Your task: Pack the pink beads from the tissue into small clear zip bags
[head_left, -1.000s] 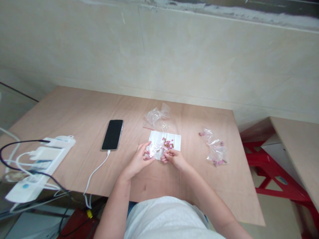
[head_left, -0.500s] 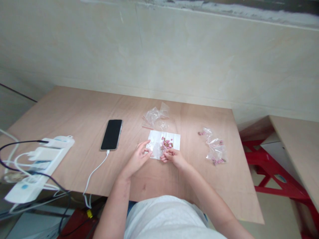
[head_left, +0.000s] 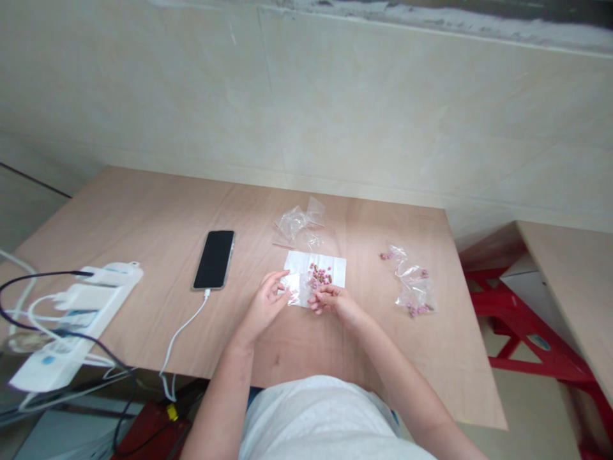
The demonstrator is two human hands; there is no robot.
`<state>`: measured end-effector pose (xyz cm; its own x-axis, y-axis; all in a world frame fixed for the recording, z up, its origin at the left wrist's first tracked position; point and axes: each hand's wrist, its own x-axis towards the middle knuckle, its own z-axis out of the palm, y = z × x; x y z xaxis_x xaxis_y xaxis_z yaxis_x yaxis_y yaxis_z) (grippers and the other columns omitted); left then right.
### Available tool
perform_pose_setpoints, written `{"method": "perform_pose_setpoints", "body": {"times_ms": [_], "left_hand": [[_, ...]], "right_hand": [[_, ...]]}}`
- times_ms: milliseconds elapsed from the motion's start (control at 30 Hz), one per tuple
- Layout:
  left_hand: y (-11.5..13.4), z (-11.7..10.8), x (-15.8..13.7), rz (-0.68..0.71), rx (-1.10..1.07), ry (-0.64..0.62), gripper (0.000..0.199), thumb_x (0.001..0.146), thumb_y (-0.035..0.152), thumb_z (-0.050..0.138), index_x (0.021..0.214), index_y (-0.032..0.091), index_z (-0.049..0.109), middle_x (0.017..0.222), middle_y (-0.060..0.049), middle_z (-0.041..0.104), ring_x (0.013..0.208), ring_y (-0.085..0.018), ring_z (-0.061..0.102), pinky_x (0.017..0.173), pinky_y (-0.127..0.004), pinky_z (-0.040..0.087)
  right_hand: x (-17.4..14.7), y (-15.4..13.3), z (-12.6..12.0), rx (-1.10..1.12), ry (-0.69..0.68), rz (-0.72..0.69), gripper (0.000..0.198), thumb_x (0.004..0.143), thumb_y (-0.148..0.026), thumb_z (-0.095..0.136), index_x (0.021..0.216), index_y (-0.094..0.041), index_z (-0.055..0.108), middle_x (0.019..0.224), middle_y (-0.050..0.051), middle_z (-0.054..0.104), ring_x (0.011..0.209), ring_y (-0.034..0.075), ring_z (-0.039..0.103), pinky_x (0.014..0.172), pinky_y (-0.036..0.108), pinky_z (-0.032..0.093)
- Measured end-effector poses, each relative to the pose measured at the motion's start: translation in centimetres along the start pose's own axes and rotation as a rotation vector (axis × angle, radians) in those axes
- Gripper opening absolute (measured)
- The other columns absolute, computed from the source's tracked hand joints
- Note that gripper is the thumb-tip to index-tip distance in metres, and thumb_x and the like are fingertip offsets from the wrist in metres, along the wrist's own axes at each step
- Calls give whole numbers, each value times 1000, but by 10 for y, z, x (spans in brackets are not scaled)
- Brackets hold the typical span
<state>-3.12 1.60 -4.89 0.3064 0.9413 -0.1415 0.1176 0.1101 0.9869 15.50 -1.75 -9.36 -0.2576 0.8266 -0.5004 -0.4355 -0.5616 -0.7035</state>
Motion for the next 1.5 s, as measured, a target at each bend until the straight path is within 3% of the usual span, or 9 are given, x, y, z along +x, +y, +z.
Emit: {"method": "perform_pose_setpoints", "body": {"times_ms": [400,500,600,767,867,967,1100,1300,1500], "left_hand": [[13,2,1,18,-64,-12,39,70,22,61,107,17,48,114,-8,37,83,-10,48,69,-24,50],[18,3,-3,-25,-115,-56,40,70,21,61,107,18,44,104,-6,43,77,-9,51,69,-26,50],[23,7,-11,-121,-161,-171,46,71,18,60,108,22,34,90,-1,47,73,-9,55,71,-28,49],[26,11,-23,-154,-156,-322,56,70,15,58,113,28,25,108,-5,41,90,-13,55,81,-33,46],[29,11,-19,-151,-73,-253,38,76,19,50,110,23,33,105,-6,46,98,-15,52,88,-33,41],[38,14,-9,-91,-19,-158,24,81,26,46,103,18,43,99,-5,50,91,-15,54,85,-31,42],[55,27,2,-45,123,-283,20,80,32,48,90,16,53,82,-2,52,74,-12,51,67,-23,43],[61,43,5,22,168,-268,22,81,31,45,80,13,57,75,-2,53,70,-12,48,62,-22,40],[65,44,0,-12,137,-344,22,81,33,43,74,14,52,69,1,47,63,-9,43,57,-20,37]], "right_hand": [[-4,-2,-2,39,12,-7,28,60,-35,70,74,-12,62,78,7,65,62,13,59,55,25,45],[-9,-9,0,45,61,-20,27,59,-35,70,74,-14,62,80,5,64,64,13,59,57,26,45],[-16,-23,1,29,190,-108,29,56,-33,72,77,-16,62,77,2,64,63,13,58,58,27,45],[-33,-55,1,-98,319,-327,43,53,-27,73,92,-18,56,66,0,61,55,11,51,52,24,39],[-45,-69,3,-296,365,-417,46,56,-25,70,97,-18,51,61,-2,60,45,7,37,45,21,28],[-57,-77,10,-527,340,-462,43,61,-22,65,101,-20,47,60,-3,58,43,7,31,45,22,24],[-67,-82,20,-718,280,-508,37,66,-20,60,101,-20,50,65,-1,59,55,11,43,55,25,31],[-65,-71,25,-615,222,-435,22,69,-33,60,85,-19,60,79,4,61,74,16,52,67,27,37],[-67,-70,32,-466,189,-392,16,67,-34,62,70,-17,61,70,2,60,69,15,52,67,27,38]]}}
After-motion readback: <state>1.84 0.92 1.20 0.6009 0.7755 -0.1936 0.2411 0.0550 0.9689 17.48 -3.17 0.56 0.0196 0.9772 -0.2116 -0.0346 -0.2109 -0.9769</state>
